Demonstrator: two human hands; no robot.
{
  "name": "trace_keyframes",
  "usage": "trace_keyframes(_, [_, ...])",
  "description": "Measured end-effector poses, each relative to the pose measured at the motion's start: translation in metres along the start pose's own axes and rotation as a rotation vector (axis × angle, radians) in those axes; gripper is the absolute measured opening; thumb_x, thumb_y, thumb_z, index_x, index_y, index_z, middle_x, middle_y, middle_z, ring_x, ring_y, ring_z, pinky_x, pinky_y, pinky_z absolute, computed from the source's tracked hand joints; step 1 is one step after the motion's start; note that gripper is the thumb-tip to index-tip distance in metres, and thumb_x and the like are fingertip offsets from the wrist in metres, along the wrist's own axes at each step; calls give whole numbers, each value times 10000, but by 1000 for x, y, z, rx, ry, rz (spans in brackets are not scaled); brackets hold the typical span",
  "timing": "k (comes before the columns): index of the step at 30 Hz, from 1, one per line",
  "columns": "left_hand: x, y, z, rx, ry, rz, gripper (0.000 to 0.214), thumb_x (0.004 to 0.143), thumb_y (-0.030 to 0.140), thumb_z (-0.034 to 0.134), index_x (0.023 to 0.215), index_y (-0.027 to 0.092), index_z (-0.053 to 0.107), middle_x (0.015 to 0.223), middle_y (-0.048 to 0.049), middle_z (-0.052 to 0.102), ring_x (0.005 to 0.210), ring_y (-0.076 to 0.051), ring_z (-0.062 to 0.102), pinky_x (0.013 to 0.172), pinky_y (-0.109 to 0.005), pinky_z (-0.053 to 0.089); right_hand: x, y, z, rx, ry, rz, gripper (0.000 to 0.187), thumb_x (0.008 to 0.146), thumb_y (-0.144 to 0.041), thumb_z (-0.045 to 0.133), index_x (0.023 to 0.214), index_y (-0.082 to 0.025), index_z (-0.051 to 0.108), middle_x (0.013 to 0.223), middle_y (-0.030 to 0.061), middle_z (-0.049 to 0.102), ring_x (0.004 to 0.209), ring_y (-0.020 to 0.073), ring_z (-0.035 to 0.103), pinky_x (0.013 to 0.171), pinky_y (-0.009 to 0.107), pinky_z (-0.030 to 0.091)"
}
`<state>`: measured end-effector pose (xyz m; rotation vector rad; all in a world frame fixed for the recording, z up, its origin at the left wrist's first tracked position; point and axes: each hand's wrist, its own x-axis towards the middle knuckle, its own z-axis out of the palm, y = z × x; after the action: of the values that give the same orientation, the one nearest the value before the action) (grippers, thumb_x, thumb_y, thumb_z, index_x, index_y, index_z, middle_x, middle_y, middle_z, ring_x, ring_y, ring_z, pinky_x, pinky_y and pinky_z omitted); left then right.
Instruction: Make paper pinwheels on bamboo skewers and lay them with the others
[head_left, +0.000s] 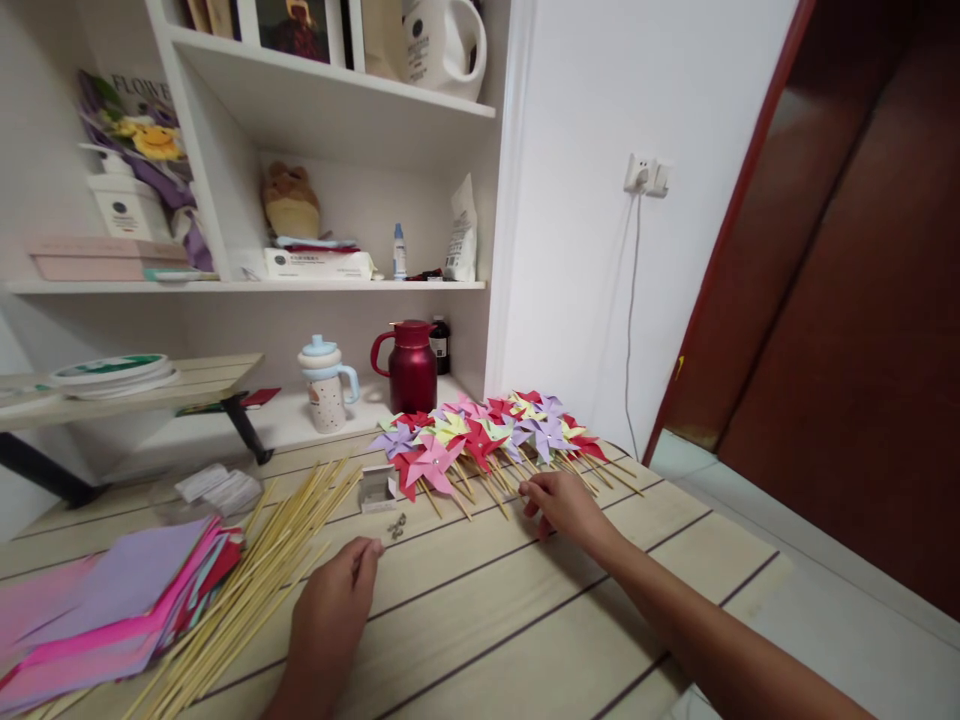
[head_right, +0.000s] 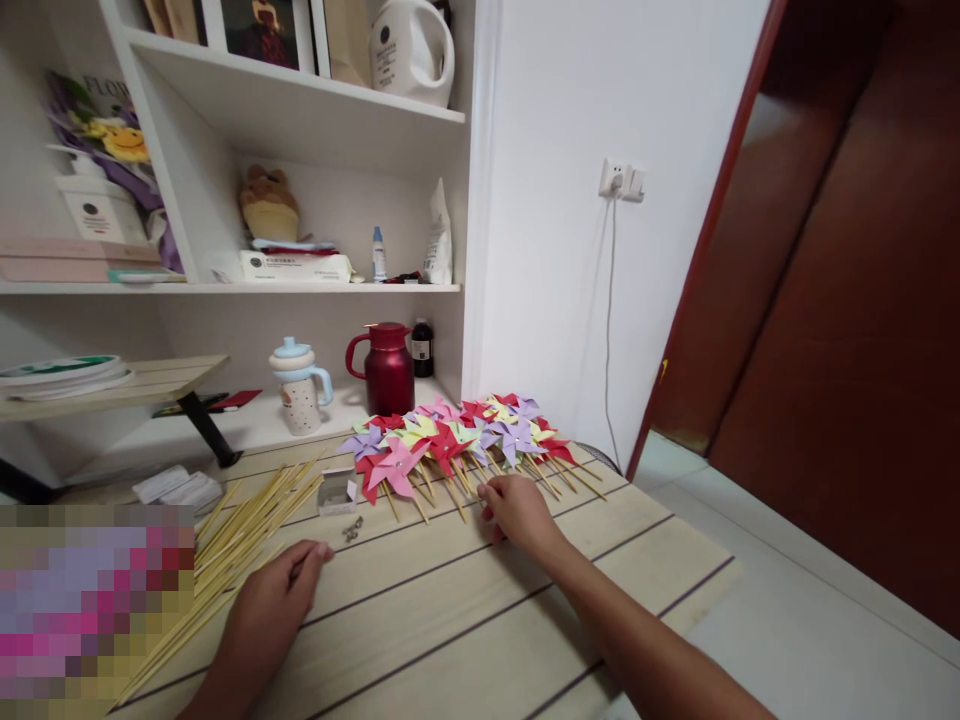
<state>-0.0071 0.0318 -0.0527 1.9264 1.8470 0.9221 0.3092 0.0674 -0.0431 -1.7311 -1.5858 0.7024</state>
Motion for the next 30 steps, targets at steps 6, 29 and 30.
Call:
trace_keyframes(6, [-1,0,-3,-38,124,-60,345,874,418,422,784,240,705,714,-33,735,651,-210,645,596,-266,419,-12,-6,-8,-83,97,-42,302,894,-342,504,686,-174,643,684,21,728,412,109,596,492,225,400])
trace_keyframes(29, [-14,2,1,284,431,150,302,945,219,424,773,213,673,738,-64,723,720,-198,649,701,-313,424,-45,-105,104,90,-960,-293,247,828,-301,566,629,-163,610,486,-48,556,321,58,469,340,154,333])
trace_keyframes(30, [-15,1,1,284,446,163,303,947,215,422,777,211,673,739,-62,721,721,-196,649,703,-313,433,-46,-103,108,97,-943,-291,259,835,-303,556,623,-162,601,478,-51,538,313,54,448,333,152,326])
